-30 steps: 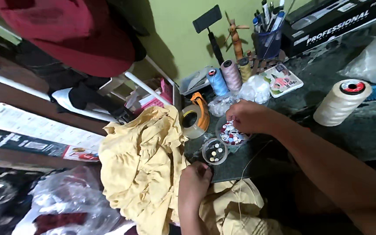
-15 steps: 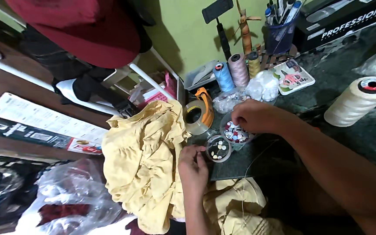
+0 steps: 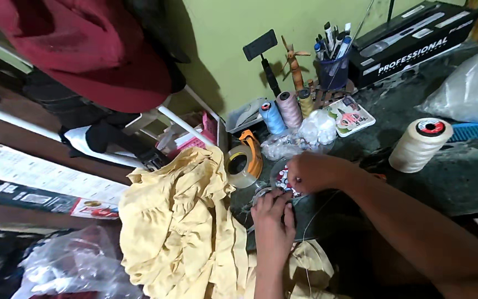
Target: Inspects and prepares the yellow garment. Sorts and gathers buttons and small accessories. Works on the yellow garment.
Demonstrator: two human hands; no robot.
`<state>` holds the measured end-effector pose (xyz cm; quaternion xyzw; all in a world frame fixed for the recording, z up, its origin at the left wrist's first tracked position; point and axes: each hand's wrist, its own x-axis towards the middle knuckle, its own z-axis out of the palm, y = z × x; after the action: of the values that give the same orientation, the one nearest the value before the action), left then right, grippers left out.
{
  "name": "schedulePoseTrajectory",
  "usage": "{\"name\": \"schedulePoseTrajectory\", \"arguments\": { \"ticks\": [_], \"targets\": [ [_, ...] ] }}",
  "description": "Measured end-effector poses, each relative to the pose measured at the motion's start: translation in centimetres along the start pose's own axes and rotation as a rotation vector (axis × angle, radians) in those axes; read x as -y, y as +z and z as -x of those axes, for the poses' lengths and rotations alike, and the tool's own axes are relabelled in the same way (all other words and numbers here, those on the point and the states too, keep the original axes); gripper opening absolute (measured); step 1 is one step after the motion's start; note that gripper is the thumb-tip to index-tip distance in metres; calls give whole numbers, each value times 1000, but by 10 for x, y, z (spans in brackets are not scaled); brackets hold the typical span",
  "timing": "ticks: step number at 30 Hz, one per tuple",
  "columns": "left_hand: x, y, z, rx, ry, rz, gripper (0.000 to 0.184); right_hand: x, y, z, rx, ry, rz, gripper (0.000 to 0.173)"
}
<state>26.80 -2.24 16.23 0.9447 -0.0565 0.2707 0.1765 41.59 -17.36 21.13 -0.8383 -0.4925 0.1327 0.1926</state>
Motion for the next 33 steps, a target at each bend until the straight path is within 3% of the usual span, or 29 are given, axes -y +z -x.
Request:
{"name": "schedulePoseTrajectory", "arguments": {
  "ticks": [8, 19, 24, 33],
  "targets": [
    [6, -2, 3, -17, -50, 234, 32, 12, 0, -2, 85, 58, 73, 16],
    [39, -23, 10, -364, -259, 268, 39, 18, 11, -11, 98, 19, 131, 9],
    [43, -24, 10, -334, -286, 281, 36, 15, 11, -15, 125, 7, 86, 12],
    [38, -20, 9, -136, -268, 143, 30, 16, 12, -18, 170, -25, 53, 12]
  ]
}}
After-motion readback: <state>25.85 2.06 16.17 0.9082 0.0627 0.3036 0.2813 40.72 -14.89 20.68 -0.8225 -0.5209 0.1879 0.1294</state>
